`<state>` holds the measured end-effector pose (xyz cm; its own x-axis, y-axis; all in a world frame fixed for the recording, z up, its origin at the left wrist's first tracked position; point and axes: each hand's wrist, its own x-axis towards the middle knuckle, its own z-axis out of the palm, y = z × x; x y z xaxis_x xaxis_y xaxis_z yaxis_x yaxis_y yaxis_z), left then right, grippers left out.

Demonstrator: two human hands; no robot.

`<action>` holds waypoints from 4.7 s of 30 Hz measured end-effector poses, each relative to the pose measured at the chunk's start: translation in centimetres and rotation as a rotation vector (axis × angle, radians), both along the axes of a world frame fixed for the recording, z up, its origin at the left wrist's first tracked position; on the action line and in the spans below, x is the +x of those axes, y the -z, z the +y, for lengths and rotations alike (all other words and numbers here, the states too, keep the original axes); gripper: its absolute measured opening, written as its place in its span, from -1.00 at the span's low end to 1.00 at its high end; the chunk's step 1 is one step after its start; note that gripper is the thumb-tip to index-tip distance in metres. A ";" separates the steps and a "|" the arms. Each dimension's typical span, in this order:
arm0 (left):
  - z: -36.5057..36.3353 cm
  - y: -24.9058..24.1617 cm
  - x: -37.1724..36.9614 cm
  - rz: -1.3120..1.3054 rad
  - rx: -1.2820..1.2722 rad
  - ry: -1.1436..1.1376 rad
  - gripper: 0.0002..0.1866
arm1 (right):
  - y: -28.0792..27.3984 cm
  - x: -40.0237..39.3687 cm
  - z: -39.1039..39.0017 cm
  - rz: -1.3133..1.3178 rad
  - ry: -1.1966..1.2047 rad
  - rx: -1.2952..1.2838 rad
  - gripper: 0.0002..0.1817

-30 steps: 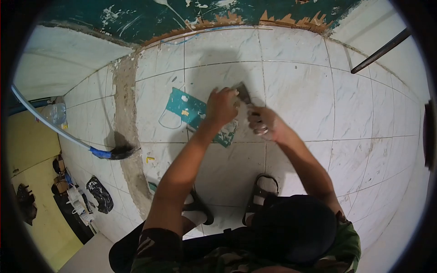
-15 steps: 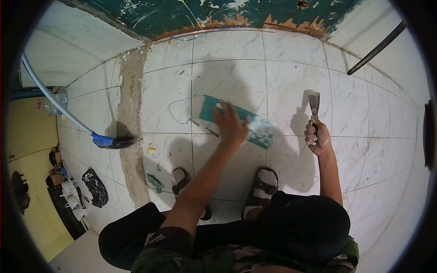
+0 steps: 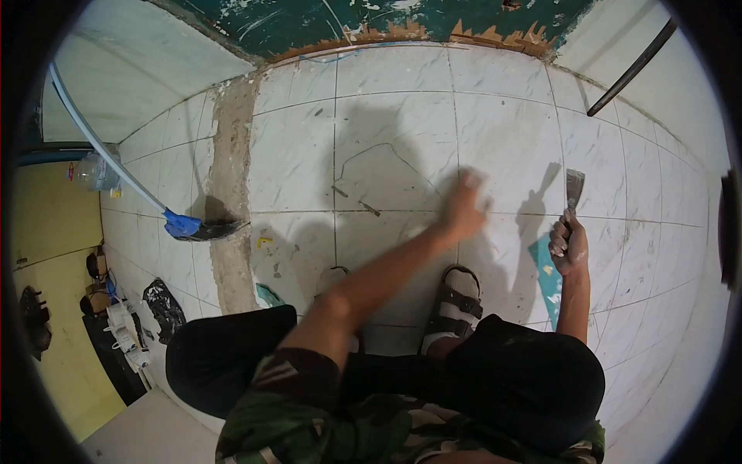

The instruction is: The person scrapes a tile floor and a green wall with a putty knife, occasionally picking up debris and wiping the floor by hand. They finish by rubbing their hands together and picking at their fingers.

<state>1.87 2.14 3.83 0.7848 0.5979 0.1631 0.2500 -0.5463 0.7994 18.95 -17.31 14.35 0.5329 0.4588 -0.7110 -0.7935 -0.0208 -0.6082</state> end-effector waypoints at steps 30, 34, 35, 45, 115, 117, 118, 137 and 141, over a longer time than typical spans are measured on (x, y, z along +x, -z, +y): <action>12.3 3.2 -17.6 0.532 0.482 -0.231 -0.21 | 0.0 -4.6 -5.2 -0.003 0.121 -0.177 -0.78; 17.1 4.5 -24.8 0.703 0.453 -0.510 -0.20 | 0.6 -4.9 -4.4 0.005 0.126 -0.143 -0.77; 17.5 5.0 -25.5 0.808 0.408 -0.612 -0.19 | 0.6 -5.2 -4.0 -0.007 0.112 -0.143 -0.76; 11.0 -1.4 -19.1 0.694 0.473 0.062 -0.27 | -1.1 -7.2 0.5 -0.044 -0.052 -0.237 -0.64; 7.9 -2.2 -20.8 0.229 -1.341 0.091 -0.81 | 3.1 -23.1 15.1 0.313 0.116 0.619 -0.58; 7.9 -2.3 -20.9 0.204 -1.329 0.076 -0.82 | 3.0 -23.1 15.1 0.308 0.097 0.615 -0.59; 7.7 -2.8 -20.6 0.188 -1.325 0.067 -0.82 | 2.9 -23.1 15.2 0.299 0.079 0.609 -0.59; 9.1 -1.9 -22.3 0.151 -0.829 0.127 -0.91 | 2.4 -24.1 15.9 0.322 0.045 0.533 -0.59; 8.7 -2.5 -21.8 0.289 -0.488 0.130 -0.88 | 2.2 -24.2 15.9 0.329 0.051 0.512 -0.58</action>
<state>-19.95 10.79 6.38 0.8285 0.4458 -0.3387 0.4508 -0.1723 0.8758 -5.28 -1.38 12.15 0.3531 0.7656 -0.5378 -0.9338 0.2524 -0.2537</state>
